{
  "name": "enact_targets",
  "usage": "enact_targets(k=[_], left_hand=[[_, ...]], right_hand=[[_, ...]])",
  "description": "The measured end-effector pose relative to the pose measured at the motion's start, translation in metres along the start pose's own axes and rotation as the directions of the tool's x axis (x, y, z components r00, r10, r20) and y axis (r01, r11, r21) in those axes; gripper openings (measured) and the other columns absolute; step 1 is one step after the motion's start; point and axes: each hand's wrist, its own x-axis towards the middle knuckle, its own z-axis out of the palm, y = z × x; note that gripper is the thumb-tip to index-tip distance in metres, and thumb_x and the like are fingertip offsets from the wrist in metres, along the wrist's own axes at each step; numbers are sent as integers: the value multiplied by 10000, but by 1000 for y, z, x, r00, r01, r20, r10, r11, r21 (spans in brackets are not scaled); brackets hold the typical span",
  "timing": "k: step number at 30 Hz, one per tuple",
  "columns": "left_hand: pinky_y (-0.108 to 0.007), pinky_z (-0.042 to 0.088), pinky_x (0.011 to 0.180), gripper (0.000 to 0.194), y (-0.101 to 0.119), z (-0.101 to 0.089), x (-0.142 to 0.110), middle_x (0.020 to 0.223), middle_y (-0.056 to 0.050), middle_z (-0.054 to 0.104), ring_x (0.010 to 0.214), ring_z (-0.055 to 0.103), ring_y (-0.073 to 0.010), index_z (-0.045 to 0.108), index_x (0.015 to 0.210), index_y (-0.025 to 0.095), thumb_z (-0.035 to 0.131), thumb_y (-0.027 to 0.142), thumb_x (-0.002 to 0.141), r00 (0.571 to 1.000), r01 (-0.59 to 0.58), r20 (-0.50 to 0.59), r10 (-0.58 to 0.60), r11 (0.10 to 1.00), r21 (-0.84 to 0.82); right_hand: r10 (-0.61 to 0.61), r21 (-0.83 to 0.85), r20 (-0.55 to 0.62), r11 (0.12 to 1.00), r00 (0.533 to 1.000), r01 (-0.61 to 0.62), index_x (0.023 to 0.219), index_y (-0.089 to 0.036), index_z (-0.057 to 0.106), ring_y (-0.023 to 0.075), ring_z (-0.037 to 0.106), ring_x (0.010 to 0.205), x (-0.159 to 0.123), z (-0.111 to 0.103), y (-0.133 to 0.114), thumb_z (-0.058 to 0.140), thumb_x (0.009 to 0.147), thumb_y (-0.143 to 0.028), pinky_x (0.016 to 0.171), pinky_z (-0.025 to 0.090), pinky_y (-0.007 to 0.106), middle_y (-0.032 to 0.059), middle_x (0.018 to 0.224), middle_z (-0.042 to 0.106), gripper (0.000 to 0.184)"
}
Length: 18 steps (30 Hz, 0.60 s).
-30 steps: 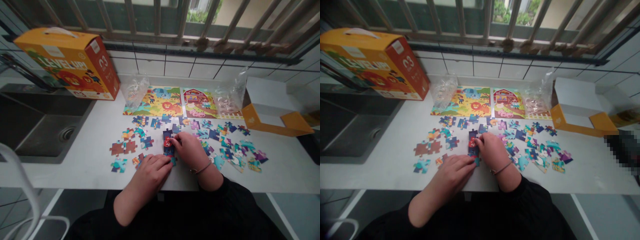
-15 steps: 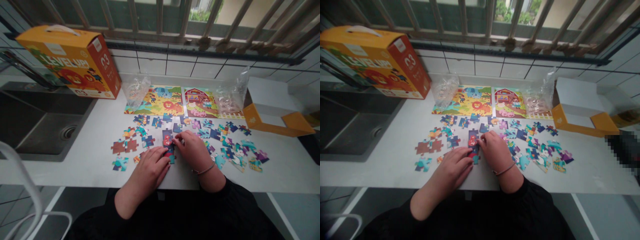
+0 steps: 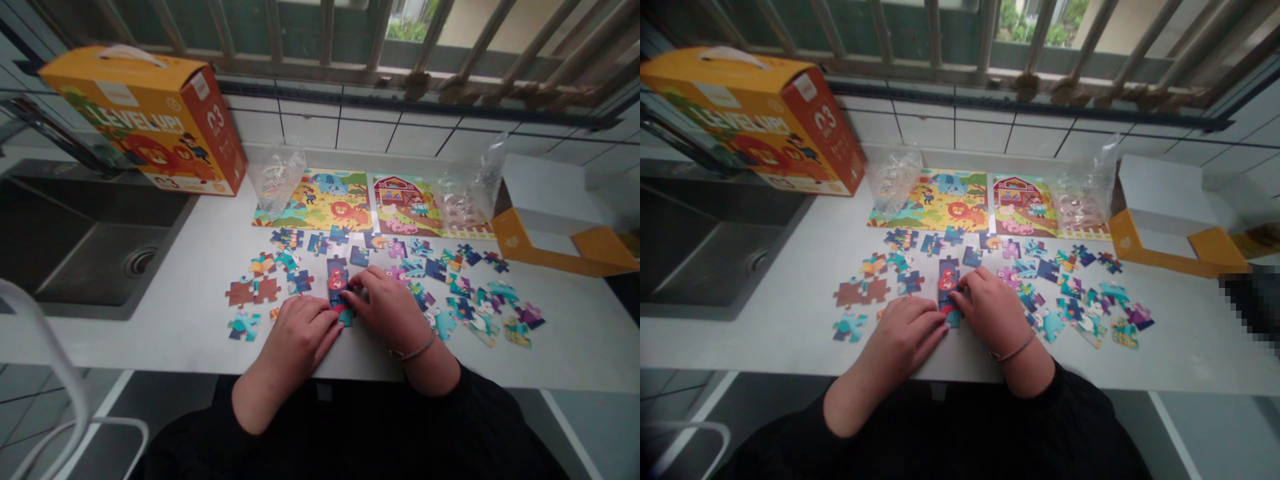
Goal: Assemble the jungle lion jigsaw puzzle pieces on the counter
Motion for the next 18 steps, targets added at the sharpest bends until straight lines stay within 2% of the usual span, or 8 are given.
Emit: enact_targets(k=[4,10,14,18], left_hand=[[-526,534,1069,150,2,1,-1,1438,-147,713,1284,668,-332,724,1186,197,663,267,1068,1000,1,6,-1,1000,16],[-542,528,1100,329,2,6,0,1401,-125,755,1270,690,-325,674,1374,171,668,288,1066,1000,9,23,-10,999,33],[-565,536,1094,358,3,9,3,1391,-141,761,1267,696,-350,669,1398,159,660,292,1066,999,3,32,-6,997,79],[-620,482,1204,355,7,12,7,1483,-180,712,1360,666,-373,672,1367,150,673,313,1052,998,28,46,-33,995,98]], right_hand=[[6,6,11,1000,1000,-6,1057,-221,727,233,721,935,-1,3,2,752,1043,-320,805,547,354,70,1079,733,103],[-22,-41,31,999,999,23,1046,-214,722,235,707,923,4,-5,2,740,1049,-319,787,533,355,68,1071,721,107],[-168,-111,32,979,985,171,1174,-206,746,264,686,1042,28,-18,0,656,1069,-204,888,538,381,103,1154,736,138],[-345,-104,111,928,932,357,1139,-213,791,259,655,1073,54,-17,3,614,1059,-114,989,520,403,109,1180,760,218]])
